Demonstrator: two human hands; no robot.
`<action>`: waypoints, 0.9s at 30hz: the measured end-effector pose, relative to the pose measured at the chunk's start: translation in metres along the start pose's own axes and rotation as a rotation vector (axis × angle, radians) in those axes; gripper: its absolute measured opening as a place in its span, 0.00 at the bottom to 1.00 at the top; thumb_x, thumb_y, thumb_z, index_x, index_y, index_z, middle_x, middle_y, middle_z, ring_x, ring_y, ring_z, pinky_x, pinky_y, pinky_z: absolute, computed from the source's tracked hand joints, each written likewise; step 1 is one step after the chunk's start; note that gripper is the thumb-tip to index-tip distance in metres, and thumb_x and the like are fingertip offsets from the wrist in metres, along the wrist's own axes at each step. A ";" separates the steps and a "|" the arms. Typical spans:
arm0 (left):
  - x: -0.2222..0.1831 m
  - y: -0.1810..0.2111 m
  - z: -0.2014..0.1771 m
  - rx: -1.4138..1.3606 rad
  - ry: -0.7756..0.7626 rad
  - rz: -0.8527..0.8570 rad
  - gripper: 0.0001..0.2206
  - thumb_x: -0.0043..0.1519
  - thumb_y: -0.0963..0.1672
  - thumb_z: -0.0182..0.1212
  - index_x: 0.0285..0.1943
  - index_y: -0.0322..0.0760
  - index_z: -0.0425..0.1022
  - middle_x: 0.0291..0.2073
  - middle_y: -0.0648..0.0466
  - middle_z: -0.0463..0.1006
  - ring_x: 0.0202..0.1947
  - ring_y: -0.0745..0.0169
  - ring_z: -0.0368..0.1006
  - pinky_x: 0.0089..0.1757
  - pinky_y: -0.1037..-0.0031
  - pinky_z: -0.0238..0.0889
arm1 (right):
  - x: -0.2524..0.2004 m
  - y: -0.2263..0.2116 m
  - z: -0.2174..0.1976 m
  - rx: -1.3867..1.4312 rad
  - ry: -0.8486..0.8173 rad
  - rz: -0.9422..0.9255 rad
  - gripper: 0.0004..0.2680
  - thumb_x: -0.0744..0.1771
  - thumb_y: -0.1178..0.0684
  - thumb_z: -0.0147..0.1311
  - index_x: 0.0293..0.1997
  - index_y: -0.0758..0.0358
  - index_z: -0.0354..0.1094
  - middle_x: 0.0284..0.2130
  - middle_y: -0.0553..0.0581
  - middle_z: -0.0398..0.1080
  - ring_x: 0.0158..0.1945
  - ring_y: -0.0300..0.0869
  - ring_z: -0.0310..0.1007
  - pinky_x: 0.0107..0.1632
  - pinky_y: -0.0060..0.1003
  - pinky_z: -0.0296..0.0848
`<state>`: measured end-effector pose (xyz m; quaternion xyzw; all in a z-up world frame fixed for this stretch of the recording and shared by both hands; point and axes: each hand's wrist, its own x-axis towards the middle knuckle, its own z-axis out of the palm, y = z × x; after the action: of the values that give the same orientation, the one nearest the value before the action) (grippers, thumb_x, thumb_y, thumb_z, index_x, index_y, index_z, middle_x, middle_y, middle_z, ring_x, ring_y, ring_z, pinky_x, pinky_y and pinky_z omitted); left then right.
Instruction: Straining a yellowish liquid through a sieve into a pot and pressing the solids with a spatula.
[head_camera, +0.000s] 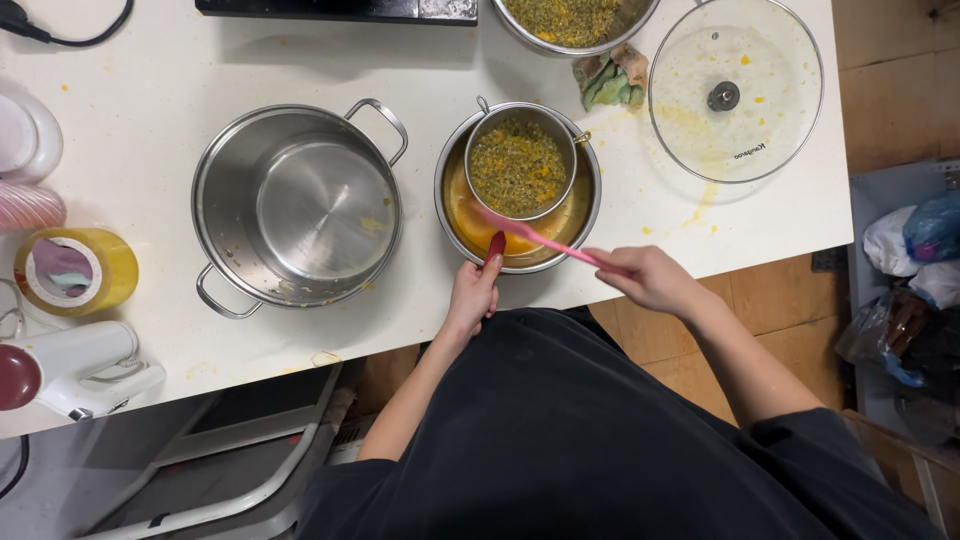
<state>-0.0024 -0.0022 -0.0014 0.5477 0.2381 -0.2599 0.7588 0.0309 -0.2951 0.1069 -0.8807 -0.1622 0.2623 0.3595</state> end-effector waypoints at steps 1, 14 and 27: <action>-0.001 0.002 0.001 -0.001 0.001 -0.003 0.17 0.69 0.50 0.56 0.48 0.28 0.67 0.20 0.57 0.67 0.09 0.75 0.55 0.13 0.79 0.47 | -0.001 -0.001 0.000 0.001 -0.002 0.002 0.17 0.67 0.54 0.57 0.64 0.53 0.70 0.23 0.55 0.70 0.26 0.41 0.68 0.34 0.37 0.70; -0.005 0.008 0.002 0.016 -0.009 0.004 0.18 0.69 0.50 0.56 0.50 0.28 0.67 0.18 0.57 0.67 0.09 0.75 0.56 0.13 0.79 0.48 | 0.008 0.032 0.001 0.176 0.129 0.118 0.15 0.68 0.54 0.57 0.63 0.55 0.71 0.24 0.56 0.71 0.27 0.36 0.64 0.33 0.35 0.68; 0.002 -0.001 0.000 0.000 -0.004 0.007 0.19 0.68 0.51 0.56 0.51 0.28 0.66 0.19 0.56 0.67 0.08 0.75 0.55 0.12 0.78 0.46 | 0.038 -0.021 -0.015 -0.440 0.159 0.148 0.15 0.67 0.52 0.55 0.62 0.53 0.72 0.28 0.69 0.74 0.33 0.63 0.74 0.38 0.55 0.72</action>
<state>-0.0020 -0.0029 -0.0032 0.5482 0.2349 -0.2584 0.7600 0.0683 -0.2702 0.1179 -0.9651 -0.1220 0.1762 0.1503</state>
